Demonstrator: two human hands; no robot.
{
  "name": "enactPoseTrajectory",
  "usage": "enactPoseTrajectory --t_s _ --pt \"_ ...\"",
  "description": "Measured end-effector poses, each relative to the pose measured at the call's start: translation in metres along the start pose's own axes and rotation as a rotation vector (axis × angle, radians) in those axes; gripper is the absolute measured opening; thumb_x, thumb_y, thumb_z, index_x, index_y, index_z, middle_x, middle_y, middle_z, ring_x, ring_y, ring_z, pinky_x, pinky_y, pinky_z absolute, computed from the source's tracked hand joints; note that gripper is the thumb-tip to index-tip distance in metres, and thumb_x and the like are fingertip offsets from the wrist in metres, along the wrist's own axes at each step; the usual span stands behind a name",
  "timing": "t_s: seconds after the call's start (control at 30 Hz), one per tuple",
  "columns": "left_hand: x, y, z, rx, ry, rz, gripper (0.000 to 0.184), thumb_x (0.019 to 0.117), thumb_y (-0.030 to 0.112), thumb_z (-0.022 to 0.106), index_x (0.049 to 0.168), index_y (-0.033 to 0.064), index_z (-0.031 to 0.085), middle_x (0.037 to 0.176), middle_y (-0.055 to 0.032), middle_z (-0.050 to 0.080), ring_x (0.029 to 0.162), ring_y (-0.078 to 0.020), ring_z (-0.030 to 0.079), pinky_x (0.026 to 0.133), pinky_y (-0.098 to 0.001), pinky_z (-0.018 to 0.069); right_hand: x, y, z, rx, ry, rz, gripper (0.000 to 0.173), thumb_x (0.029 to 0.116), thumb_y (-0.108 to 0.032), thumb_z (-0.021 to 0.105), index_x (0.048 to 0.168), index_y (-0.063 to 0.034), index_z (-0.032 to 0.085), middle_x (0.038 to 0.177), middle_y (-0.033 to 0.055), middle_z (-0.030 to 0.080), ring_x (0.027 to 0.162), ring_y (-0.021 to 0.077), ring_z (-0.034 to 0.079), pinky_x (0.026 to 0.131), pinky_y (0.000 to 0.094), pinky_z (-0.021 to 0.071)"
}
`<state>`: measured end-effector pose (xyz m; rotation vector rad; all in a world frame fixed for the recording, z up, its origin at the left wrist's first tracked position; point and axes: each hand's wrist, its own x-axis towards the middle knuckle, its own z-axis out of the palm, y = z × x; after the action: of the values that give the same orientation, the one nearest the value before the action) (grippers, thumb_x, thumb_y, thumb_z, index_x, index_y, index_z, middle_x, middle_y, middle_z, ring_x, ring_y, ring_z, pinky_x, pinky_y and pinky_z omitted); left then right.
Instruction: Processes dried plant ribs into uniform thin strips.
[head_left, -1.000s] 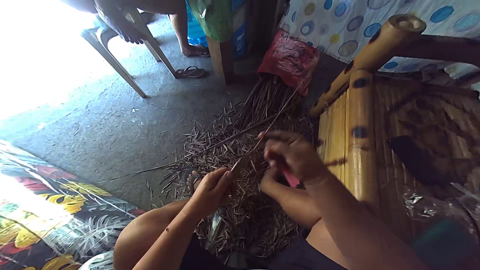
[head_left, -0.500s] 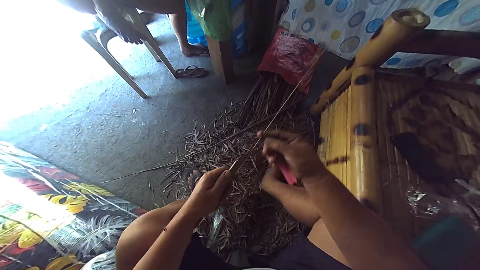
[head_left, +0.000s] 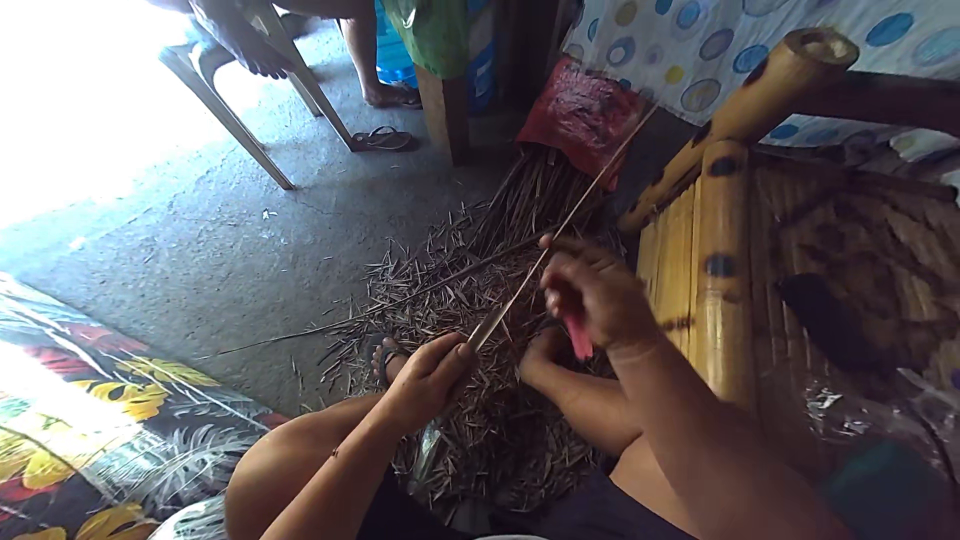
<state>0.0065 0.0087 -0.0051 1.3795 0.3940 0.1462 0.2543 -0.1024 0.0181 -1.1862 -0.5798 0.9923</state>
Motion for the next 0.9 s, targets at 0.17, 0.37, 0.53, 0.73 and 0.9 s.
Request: enactPoseTrajectory --t_s 0.17,0.37,0.53,0.73,0.9 --pt "0.0 -0.004 -0.004 0.09 0.03 0.036 0.037 0.1115 0.035 0.037 0.096 0.0105 0.061 0.067 0.0072 0.048 0.052 -0.0011 0.041 0.046 -0.0172 0.0357 -0.008 0.008 0.014 0.037 -0.118 0.072 0.026 0.1019 -0.011 0.058 0.124 -0.0047 0.07 0.079 0.0047 0.069 0.059 0.0079 0.06 0.055 0.022 0.0537" --pt "0.002 -0.005 -0.001 0.326 0.094 0.059 0.038 0.1106 0.031 0.04 0.123 0.0096 0.068 0.064 0.0083 0.047 0.052 -0.0021 0.042 0.049 -0.0201 0.0393 -0.006 0.007 0.01 -0.006 -0.096 0.093 0.031 0.1034 -0.012 0.054 0.132 -0.0076 0.064 0.079 0.0069 0.068 0.058 0.0119 0.061 0.054 0.0268 0.0549" --pt "-0.003 -0.004 -0.002 0.416 0.153 0.05 0.041 0.1109 0.032 0.039 0.127 0.0098 0.069 0.066 0.0091 0.052 0.053 -0.0008 0.046 0.051 -0.0197 0.0429 -0.004 0.01 0.01 0.011 -0.063 0.07 0.028 0.1035 -0.011 0.054 0.128 -0.0055 0.067 0.079 0.0037 0.067 0.058 0.0076 0.059 0.053 0.0223 0.0525" --pt "-0.001 -0.004 0.002 0.336 0.148 0.077 0.038 0.1115 0.027 0.04 0.135 0.0071 0.062 0.073 0.0035 0.062 0.054 -0.0051 0.054 0.049 -0.0217 0.0481 -0.01 0.012 0.015 0.024 -0.136 0.157 0.031 0.1028 -0.01 0.055 0.132 -0.0056 0.065 0.078 0.0076 0.067 0.058 0.0109 0.061 0.053 0.0245 0.0538" --pt "-0.003 -0.005 0.008 0.136 0.136 0.049 0.02 0.1075 0.019 0.043 0.118 0.0045 0.053 0.077 -0.0033 0.067 0.05 -0.0094 0.057 0.042 -0.0229 0.0473 0.001 0.006 0.007 0.058 -0.055 0.072 0.03 0.1047 -0.011 0.051 0.131 -0.0067 0.065 0.077 0.0044 0.066 0.055 0.0077 0.057 0.05 0.0216 0.0519"
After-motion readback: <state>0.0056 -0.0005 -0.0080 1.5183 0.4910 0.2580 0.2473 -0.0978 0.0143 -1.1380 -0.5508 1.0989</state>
